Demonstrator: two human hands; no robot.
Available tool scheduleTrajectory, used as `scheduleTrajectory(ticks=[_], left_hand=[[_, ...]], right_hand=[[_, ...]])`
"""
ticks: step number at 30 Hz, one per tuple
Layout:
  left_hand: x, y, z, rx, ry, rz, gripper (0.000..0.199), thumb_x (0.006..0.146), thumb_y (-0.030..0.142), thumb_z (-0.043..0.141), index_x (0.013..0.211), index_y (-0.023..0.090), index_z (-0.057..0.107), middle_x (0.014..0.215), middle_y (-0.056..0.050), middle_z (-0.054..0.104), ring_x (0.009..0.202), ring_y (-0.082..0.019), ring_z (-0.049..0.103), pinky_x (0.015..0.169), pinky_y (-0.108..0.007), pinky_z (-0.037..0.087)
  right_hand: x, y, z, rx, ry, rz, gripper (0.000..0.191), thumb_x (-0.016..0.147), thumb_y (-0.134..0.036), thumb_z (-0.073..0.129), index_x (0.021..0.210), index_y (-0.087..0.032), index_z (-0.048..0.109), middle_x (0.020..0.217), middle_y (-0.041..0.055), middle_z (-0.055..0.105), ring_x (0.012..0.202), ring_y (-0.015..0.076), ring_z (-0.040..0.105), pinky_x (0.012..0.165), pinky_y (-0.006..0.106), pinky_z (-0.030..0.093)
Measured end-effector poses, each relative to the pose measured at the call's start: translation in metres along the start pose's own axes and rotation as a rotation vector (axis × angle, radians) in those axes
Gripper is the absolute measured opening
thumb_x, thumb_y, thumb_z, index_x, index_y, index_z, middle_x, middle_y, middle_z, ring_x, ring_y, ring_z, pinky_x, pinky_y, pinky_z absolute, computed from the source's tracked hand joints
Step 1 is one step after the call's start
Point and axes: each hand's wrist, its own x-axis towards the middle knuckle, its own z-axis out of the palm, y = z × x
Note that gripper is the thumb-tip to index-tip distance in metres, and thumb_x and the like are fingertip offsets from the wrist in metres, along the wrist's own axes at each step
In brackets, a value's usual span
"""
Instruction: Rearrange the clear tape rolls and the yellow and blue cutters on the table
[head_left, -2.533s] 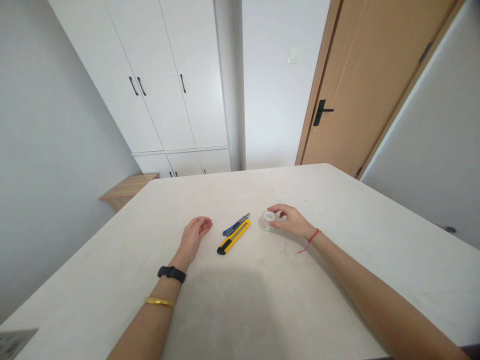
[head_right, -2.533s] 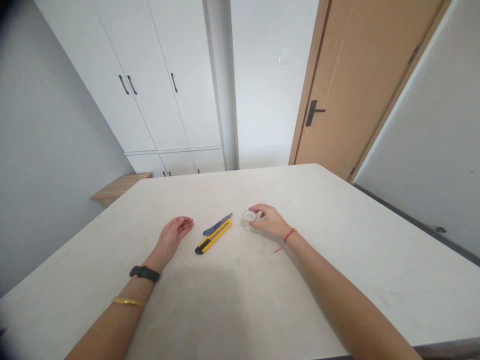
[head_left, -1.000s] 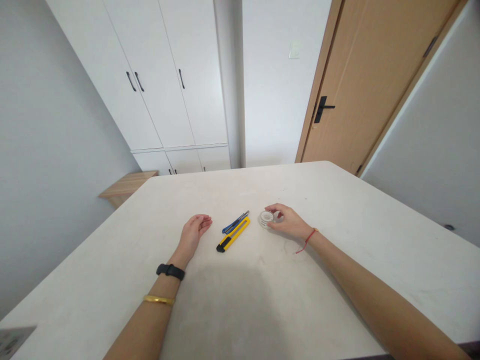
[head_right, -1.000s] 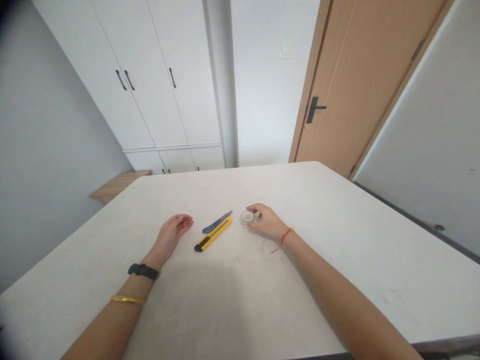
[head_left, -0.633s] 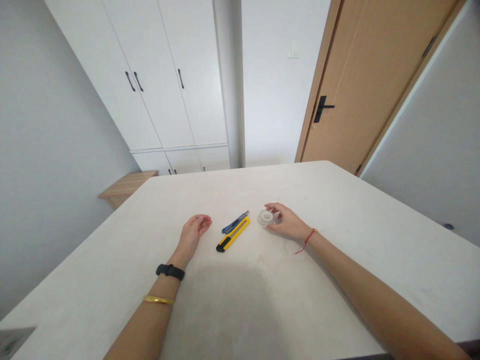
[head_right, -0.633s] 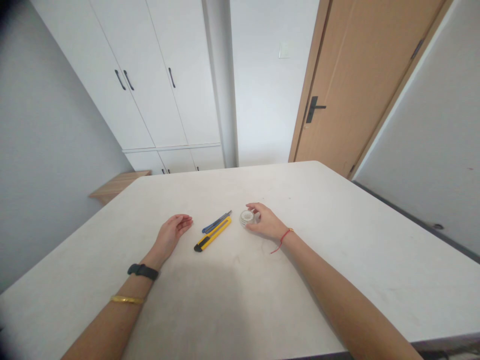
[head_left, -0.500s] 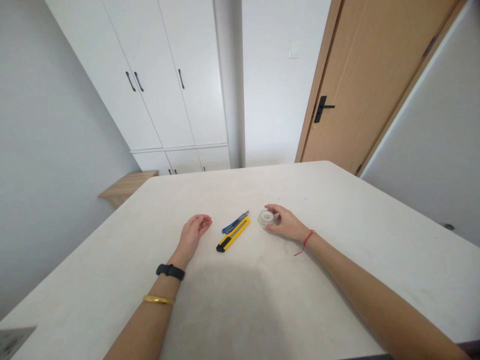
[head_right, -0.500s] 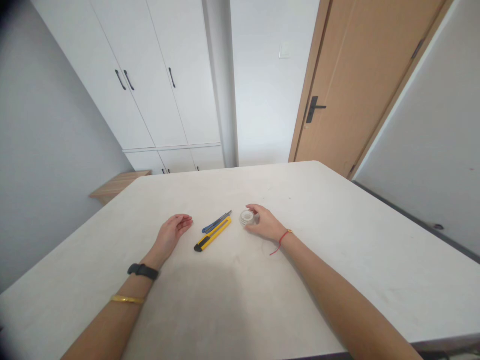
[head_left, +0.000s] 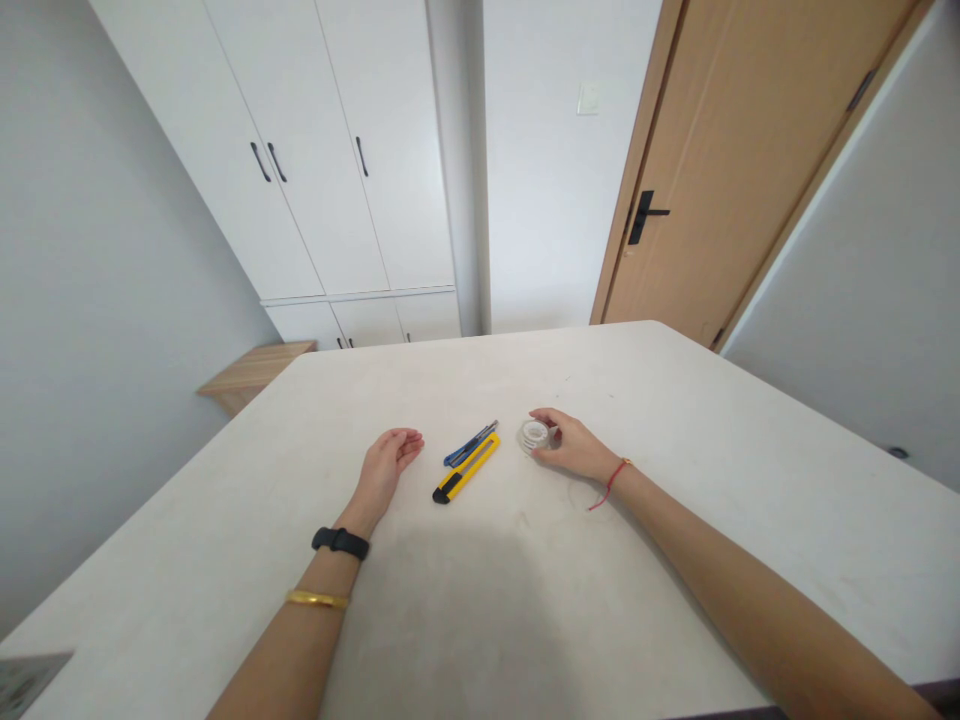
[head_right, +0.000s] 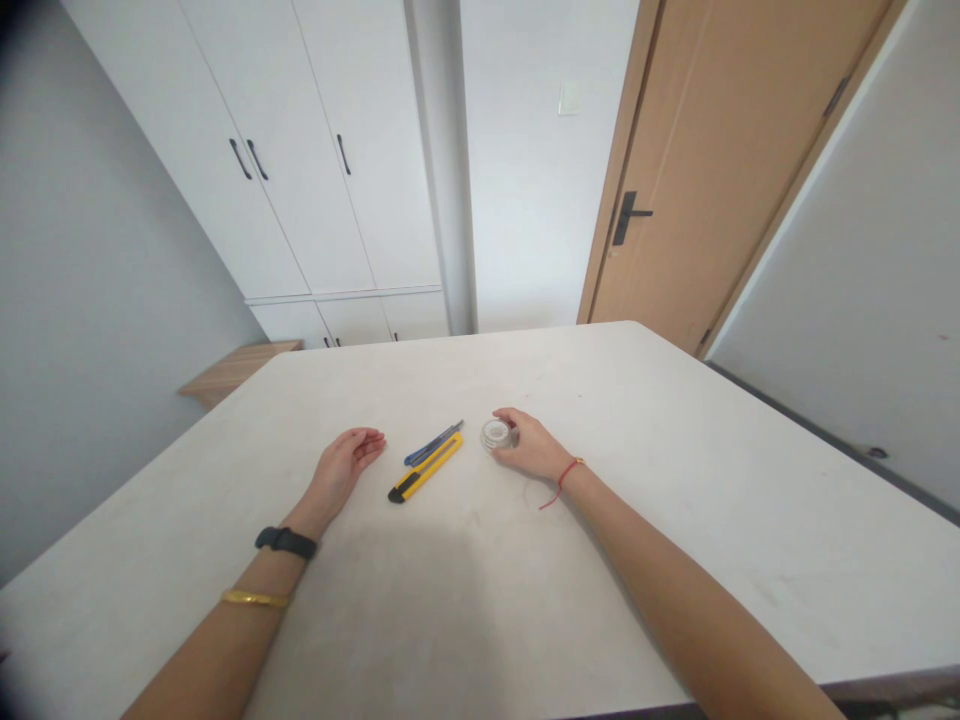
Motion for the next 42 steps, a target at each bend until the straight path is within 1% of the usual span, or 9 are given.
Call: scheduleTrajectory(ticks=[6,10,16,21,26,31,34,39,42], left_hand=[[0.001,0.000,0.000,0.004,0.009,-0.005,0.009,0.078,0.021,0.060,0.077,0.013,0.063,0.081,-0.008,0.070,0.075,-0.015,0.067,0.083,-0.033,0.054],[0.001,-0.001,-0.002,0.010,-0.009,0.005,0.010,0.077,0.023,0.060,0.078,0.013,0.063,0.083,-0.008,0.070,0.077,-0.015,0.067,0.083,-0.031,0.054],[0.003,-0.002,-0.001,0.009,0.005,-0.011,0.009,0.076,0.023,0.063,0.077,0.014,0.063,0.080,-0.008,0.070,0.075,-0.016,0.067,0.083,-0.034,0.054],[0.004,-0.002,-0.001,-0.006,0.007,-0.026,0.008,0.075,0.021,0.061,0.076,0.013,0.063,0.079,-0.008,0.070,0.074,-0.015,0.067,0.081,-0.033,0.054],[0.005,-0.003,-0.002,-0.013,0.006,-0.025,0.008,0.076,0.020,0.061,0.077,0.013,0.064,0.080,-0.008,0.070,0.074,-0.015,0.068,0.079,-0.031,0.054],[0.007,-0.004,-0.004,-0.011,0.001,-0.019,0.008,0.076,0.021,0.061,0.077,0.013,0.063,0.080,-0.008,0.070,0.075,-0.015,0.068,0.081,-0.032,0.054],[0.007,-0.005,-0.004,-0.004,-0.006,-0.012,0.009,0.076,0.022,0.062,0.077,0.013,0.063,0.081,-0.008,0.070,0.075,-0.015,0.068,0.082,-0.033,0.054],[0.005,-0.001,0.000,-0.015,0.015,-0.030,0.006,0.076,0.018,0.060,0.075,0.013,0.063,0.077,-0.007,0.070,0.072,-0.014,0.067,0.077,-0.030,0.055],[0.003,0.002,0.002,-0.015,0.019,-0.045,0.006,0.075,0.018,0.060,0.074,0.012,0.063,0.076,-0.006,0.070,0.071,-0.014,0.067,0.076,-0.029,0.055]], right_hand=[[0.000,0.002,0.001,-0.021,-0.008,-0.015,0.059,0.063,-0.020,0.070,0.120,-0.017,0.056,0.115,0.0098,0.065,0.098,0.0214,0.062,0.088,0.036,0.049],[0.005,0.010,-0.003,-0.038,0.030,0.003,0.055,0.064,-0.018,0.069,0.117,-0.016,0.057,0.113,0.0094,0.066,0.099,0.0214,0.062,0.090,0.036,0.048],[0.016,0.044,-0.025,-0.097,0.160,0.104,0.051,0.062,-0.018,0.071,0.112,-0.018,0.060,0.108,0.0080,0.068,0.098,0.0215,0.064,0.090,0.036,0.049],[0.029,0.075,-0.048,-0.172,0.297,0.212,0.049,0.060,-0.021,0.073,0.108,-0.018,0.063,0.105,0.0086,0.070,0.094,0.0230,0.066,0.089,0.037,0.051],[0.040,0.089,-0.060,-0.213,0.335,0.292,0.050,0.061,-0.023,0.072,0.110,-0.014,0.062,0.105,0.0114,0.069,0.095,0.0251,0.066,0.090,0.039,0.051],[0.040,0.088,-0.058,-0.199,0.345,0.305,0.051,0.062,-0.023,0.071,0.112,-0.014,0.061,0.106,0.0116,0.069,0.096,0.0245,0.065,0.090,0.038,0.051],[0.034,0.081,-0.052,-0.169,0.315,0.270,0.051,0.062,-0.022,0.071,0.111,-0.015,0.061,0.105,0.0102,0.069,0.094,0.0234,0.066,0.088,0.037,0.051],[0.020,0.056,-0.039,-0.140,0.229,0.205,0.049,0.061,-0.020,0.071,0.108,-0.016,0.061,0.106,0.0091,0.069,0.096,0.0226,0.064,0.090,0.036,0.049],[0.009,0.036,-0.028,-0.078,0.136,0.126,0.048,0.061,-0.019,0.070,0.108,-0.018,0.060,0.106,0.0069,0.069,0.094,0.0210,0.064,0.088,0.034,0.049]])
